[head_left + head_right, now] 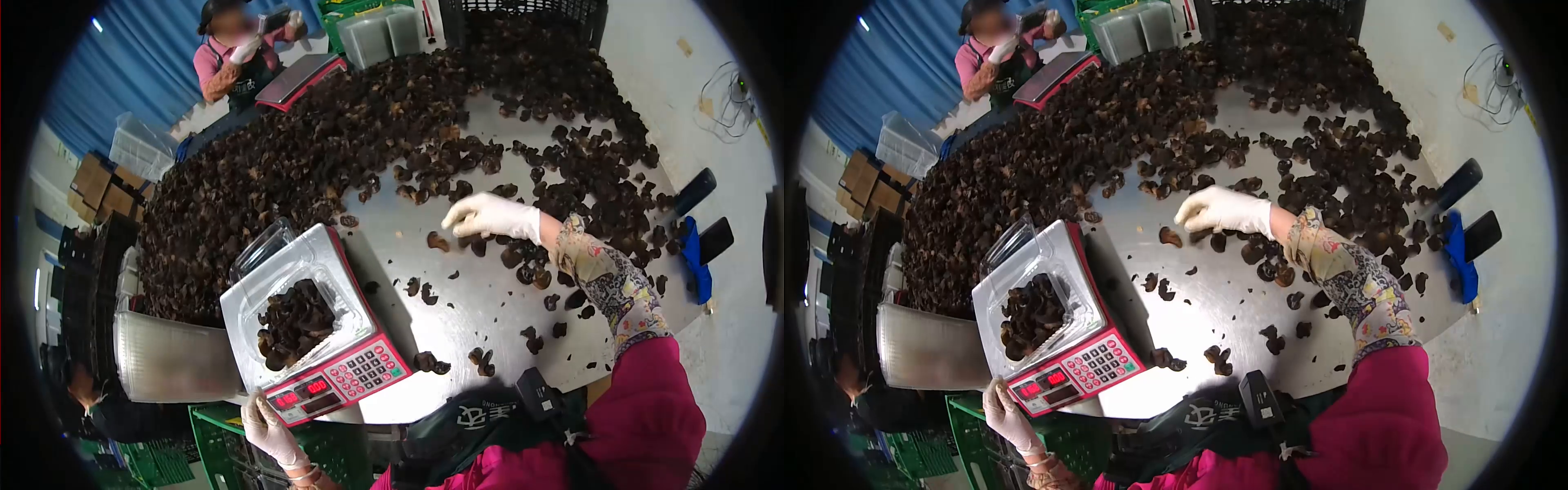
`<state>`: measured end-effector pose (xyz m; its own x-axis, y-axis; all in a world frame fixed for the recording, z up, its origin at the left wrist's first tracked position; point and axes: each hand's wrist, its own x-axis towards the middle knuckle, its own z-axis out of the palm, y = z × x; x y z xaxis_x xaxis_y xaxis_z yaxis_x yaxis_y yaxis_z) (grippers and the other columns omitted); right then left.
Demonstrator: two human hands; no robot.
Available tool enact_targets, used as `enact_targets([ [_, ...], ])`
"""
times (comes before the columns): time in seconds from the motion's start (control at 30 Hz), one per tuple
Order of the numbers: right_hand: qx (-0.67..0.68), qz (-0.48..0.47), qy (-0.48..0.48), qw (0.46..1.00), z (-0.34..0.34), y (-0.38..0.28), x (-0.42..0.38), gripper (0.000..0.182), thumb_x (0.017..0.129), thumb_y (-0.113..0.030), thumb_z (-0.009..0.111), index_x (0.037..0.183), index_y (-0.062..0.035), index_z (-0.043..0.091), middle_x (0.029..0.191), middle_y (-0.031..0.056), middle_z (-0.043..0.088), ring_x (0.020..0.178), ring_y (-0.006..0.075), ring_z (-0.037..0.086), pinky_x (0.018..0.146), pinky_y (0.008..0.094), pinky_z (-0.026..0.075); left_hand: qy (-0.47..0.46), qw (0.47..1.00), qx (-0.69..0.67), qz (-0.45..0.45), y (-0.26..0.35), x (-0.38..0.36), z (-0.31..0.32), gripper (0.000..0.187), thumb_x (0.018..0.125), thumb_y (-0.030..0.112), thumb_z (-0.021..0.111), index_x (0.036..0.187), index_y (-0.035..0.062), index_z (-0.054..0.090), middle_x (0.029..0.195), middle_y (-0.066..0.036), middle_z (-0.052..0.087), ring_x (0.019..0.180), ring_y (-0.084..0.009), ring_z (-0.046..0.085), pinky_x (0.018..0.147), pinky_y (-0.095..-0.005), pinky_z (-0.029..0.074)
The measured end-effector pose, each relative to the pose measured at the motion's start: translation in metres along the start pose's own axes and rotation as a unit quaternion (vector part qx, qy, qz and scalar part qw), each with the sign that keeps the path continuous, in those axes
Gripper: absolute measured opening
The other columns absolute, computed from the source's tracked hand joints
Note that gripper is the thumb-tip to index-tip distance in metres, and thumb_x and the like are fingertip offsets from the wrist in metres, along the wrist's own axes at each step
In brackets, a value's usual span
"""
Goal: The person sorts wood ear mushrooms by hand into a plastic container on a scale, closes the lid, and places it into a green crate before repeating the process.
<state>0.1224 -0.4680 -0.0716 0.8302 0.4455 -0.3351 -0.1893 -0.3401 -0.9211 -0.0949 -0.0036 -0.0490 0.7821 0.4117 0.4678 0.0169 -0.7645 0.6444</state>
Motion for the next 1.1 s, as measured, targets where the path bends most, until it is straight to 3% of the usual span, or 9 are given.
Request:
enact_targets([
  [0.27,-0.37,-0.088,0.226,0.897,-0.012,0.073,0.054,0.017,0.077,-0.007,0.068,0.091,-0.0019,0.062,0.086,0.0156,0.063,0.084,0.0376,0.06,0.077,0.0388,0.049,-0.013,0.999,0.034,0.025,0.012,-0.002,-0.001,0.013,0.092,0.003,0.056,0.1,-0.0052,0.063,0.091,-0.011,0.063,0.081,-0.0184,0.061,0.076,-0.0288,0.05],
  [0.37,-0.396,-0.057,0.193,0.896,-0.013,0.054,0.048,0.015,0.079,-0.011,0.068,0.088,-0.0018,0.06,0.08,0.0105,0.063,0.074,0.0285,0.061,0.067,0.0368,0.048,0.004,1.0,0.018,0.015,0.005,-0.003,-0.002,0.013,0.092,0.003,0.056,0.1,-0.0049,0.063,0.09,-0.01,0.064,0.081,-0.0178,0.06,0.075,-0.0287,0.049],
  [0.53,0.186,-0.021,0.024,0.982,-0.014,-0.004,0.004,0.014,0.083,-0.018,0.069,0.082,-0.0073,0.06,0.075,-0.0023,0.058,0.069,0.0065,0.053,0.051,0.0242,0.038,0.005,1.0,0.018,0.011,-0.005,-0.004,0.0,0.011,0.091,0.002,0.057,0.098,-0.0047,0.063,0.088,-0.01,0.063,0.078,-0.0166,0.059,0.073,-0.0284,0.049],
  [0.6,0.2,0.041,-0.028,0.979,0.005,-0.003,-0.009,0.012,0.083,-0.016,0.068,0.084,-0.0067,0.061,0.076,-0.0018,0.06,0.072,0.0059,0.055,0.052,0.0237,0.041,0.005,0.999,0.028,0.026,-0.003,-0.004,0.003,0.011,0.091,0.002,0.058,0.097,-0.0046,0.063,0.086,-0.009,0.063,0.077,-0.0162,0.058,0.072,-0.0283,0.048],
  [0.67,-0.444,-0.122,0.026,0.887,0.019,0.057,0.009,0.01,0.086,-0.009,0.063,0.092,-0.0019,0.062,0.078,0.0025,0.062,0.066,0.0092,0.058,0.061,0.0268,0.047,-0.006,0.997,0.059,0.039,0.004,-0.002,0.002,0.011,0.09,0.002,0.058,0.098,-0.0044,0.064,0.085,-0.01,0.062,0.076,-0.017,0.058,0.07,-0.0275,0.049],
  [0.73,-0.114,-0.001,0.025,0.993,0.028,0.01,0.002,0.016,0.086,-0.01,0.064,0.099,-0.0002,0.061,0.076,0.0043,0.062,0.061,0.0107,0.056,0.063,0.0272,0.046,0.006,0.999,0.048,0.014,0.006,-0.001,0.002,0.011,0.09,0.002,0.059,0.098,-0.0041,0.064,0.085,-0.01,0.062,0.076,-0.0176,0.059,0.069,-0.0277,0.049],
  [0.83,-0.066,-0.049,0.084,0.993,0.012,0.0,0.037,0.033,0.088,-0.009,0.063,0.12,-0.0028,0.057,0.073,0.0037,0.059,0.059,0.01,0.051,0.059,0.0264,0.044,0.02,0.999,0.03,0.019,-0.01,-0.004,0.002,0.011,0.09,0.002,0.058,0.097,-0.0042,0.064,0.085,-0.011,0.062,0.076,-0.0188,0.059,0.07,-0.0291,0.049],
  [0.97,-0.071,-0.001,0.149,0.986,0.002,0.001,0.088,0.05,0.09,-0.005,0.058,0.138,-0.0096,0.045,0.117,0.0168,0.061,0.08,0.0186,0.06,0.076,0.0339,0.049,0.013,0.999,0.034,0.027,-0.001,0.001,0.002,0.011,0.09,0.002,0.059,0.097,-0.0041,0.064,0.085,-0.011,0.063,0.076,-0.0207,0.059,0.071,-0.0302,0.049],
  [1.1,-0.322,-0.125,0.2,0.917,-0.006,0.043,0.137,0.014,0.083,-0.008,0.063,0.096,-0.0026,0.065,0.09,0.0178,0.066,0.083,0.0386,0.062,0.074,0.0403,0.049,0.006,0.999,0.051,0.015,-0.008,-0.003,-0.001,0.011,0.09,0.002,0.058,0.097,-0.0041,0.064,0.087,-0.012,0.063,0.078,-0.0212,0.06,0.072,-0.0304,0.049],
])
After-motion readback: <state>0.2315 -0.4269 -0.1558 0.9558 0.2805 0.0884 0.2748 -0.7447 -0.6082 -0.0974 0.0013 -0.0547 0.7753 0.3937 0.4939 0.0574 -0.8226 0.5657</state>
